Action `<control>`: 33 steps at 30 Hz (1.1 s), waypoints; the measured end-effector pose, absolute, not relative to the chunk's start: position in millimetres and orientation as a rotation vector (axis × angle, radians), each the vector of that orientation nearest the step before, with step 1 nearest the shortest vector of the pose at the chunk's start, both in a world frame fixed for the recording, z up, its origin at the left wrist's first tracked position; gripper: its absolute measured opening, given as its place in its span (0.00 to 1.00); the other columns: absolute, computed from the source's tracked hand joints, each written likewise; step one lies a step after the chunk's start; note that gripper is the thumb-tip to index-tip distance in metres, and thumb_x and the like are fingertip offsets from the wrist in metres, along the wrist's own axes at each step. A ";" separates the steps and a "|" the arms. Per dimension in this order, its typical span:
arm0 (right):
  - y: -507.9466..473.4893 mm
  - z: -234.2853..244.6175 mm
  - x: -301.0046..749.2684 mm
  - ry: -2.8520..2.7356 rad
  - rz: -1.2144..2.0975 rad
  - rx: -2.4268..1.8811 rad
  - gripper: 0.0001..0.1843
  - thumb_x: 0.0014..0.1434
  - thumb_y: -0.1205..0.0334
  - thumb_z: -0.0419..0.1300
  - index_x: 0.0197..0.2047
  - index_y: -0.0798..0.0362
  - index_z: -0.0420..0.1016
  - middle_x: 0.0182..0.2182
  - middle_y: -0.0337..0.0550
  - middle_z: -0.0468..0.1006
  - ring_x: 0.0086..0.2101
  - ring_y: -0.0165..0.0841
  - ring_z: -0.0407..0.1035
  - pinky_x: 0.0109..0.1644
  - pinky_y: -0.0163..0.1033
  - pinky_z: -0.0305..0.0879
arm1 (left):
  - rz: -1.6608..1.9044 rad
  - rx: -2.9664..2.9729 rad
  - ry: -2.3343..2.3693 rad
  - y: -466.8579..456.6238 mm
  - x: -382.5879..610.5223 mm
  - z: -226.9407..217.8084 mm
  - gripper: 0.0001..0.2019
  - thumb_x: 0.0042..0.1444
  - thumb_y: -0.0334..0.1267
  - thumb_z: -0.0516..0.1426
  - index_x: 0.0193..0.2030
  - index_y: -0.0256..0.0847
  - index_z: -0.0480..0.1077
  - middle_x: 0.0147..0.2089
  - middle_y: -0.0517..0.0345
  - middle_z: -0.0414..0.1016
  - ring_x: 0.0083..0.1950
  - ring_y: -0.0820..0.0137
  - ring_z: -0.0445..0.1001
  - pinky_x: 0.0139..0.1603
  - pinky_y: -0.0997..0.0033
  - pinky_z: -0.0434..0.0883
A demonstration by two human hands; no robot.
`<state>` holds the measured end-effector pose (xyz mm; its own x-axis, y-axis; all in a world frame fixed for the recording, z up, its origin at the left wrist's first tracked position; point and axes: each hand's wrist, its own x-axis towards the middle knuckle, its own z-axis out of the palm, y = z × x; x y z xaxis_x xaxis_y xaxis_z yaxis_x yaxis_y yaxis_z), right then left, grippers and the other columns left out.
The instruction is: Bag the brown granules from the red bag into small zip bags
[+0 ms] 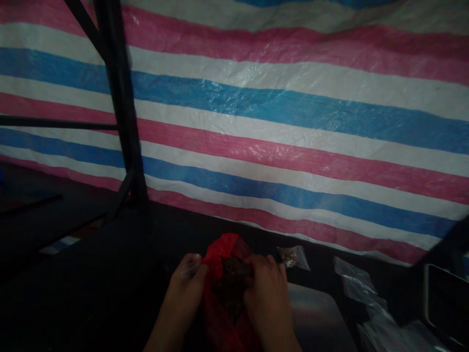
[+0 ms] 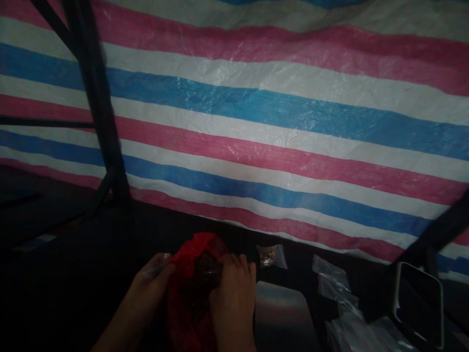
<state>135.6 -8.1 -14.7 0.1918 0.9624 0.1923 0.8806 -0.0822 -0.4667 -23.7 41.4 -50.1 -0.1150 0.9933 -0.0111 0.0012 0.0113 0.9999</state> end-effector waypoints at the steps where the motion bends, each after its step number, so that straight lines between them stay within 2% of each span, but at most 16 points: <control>1: -8.6 -15.5 135.6 -1.717 0.232 -1.978 0.28 0.50 0.82 0.55 0.47 0.50 0.83 0.46 0.47 0.86 0.52 0.49 0.72 0.55 0.50 0.56 | 1.291 1.110 1.285 41.9 -24.3 -50.1 0.13 0.41 0.51 0.60 0.30 0.46 0.67 0.29 0.65 0.71 0.31 0.67 0.72 0.35 0.66 0.73; 7: -10.1 -19.2 135.4 -1.690 0.306 -1.913 0.29 0.47 0.83 0.55 0.46 0.47 0.84 0.44 0.46 0.85 0.50 0.47 0.72 0.54 0.49 0.56 | 1.292 0.948 1.212 31.9 -22.0 -43.6 0.14 0.38 0.48 0.64 0.27 0.44 0.68 0.25 0.67 0.70 0.27 0.70 0.69 0.27 0.70 0.70; 12: -12.6 -19.6 137.5 -1.697 0.362 -1.891 0.30 0.45 0.83 0.56 0.44 0.44 0.85 0.43 0.45 0.84 0.48 0.47 0.71 0.51 0.47 0.57 | 1.305 0.832 1.182 24.1 -20.5 -36.6 0.14 0.39 0.48 0.65 0.28 0.45 0.68 0.26 0.66 0.72 0.28 0.68 0.72 0.28 0.69 0.72; 17: -15.8 -21.8 135.1 -1.719 0.532 -1.742 0.30 0.44 0.83 0.56 0.42 0.43 0.84 0.44 0.41 0.84 0.50 0.43 0.73 0.60 0.51 0.55 | 1.336 0.802 1.195 24.8 -17.8 -41.6 0.13 0.40 0.48 0.63 0.27 0.46 0.65 0.26 0.66 0.70 0.27 0.68 0.71 0.27 0.69 0.71; 21: -13.3 -23.4 137.8 -1.652 0.688 -1.721 0.26 0.47 0.80 0.59 0.43 0.43 0.84 0.46 0.41 0.85 0.52 0.45 0.74 0.66 0.58 0.52 | 1.364 0.886 1.226 25.1 -16.9 -44.5 0.13 0.42 0.50 0.63 0.28 0.46 0.66 0.26 0.66 0.70 0.26 0.68 0.70 0.26 0.68 0.71; 23: -10.2 -24.8 142.3 -1.582 0.806 -1.681 0.24 0.50 0.77 0.61 0.45 0.44 0.85 0.47 0.42 0.85 0.53 0.46 0.75 0.66 0.56 0.56 | 1.376 0.969 1.234 25.9 -17.3 -43.5 0.15 0.41 0.50 0.64 0.30 0.45 0.68 0.27 0.64 0.72 0.28 0.66 0.73 0.29 0.67 0.73; 27: -6.1 -21.2 152.3 -1.433 1.061 -1.428 0.19 0.52 0.73 0.61 0.44 0.49 0.85 0.45 0.43 0.87 0.50 0.43 0.79 0.58 0.47 0.69 | 1.394 1.192 1.209 28.6 -19.8 -42.8 0.15 0.43 0.50 0.67 0.30 0.46 0.70 0.29 0.64 0.72 0.32 0.67 0.73 0.34 0.70 0.73; 33: -13.7 3.2 154.5 -1.378 1.056 -1.273 0.16 0.55 0.71 0.60 0.45 0.51 0.83 0.43 0.42 0.87 0.48 0.40 0.80 0.56 0.45 0.71 | 1.308 1.454 1.211 27.0 -24.0 -47.3 0.09 0.55 0.48 0.63 0.32 0.46 0.73 0.30 0.62 0.74 0.32 0.67 0.72 0.34 0.71 0.70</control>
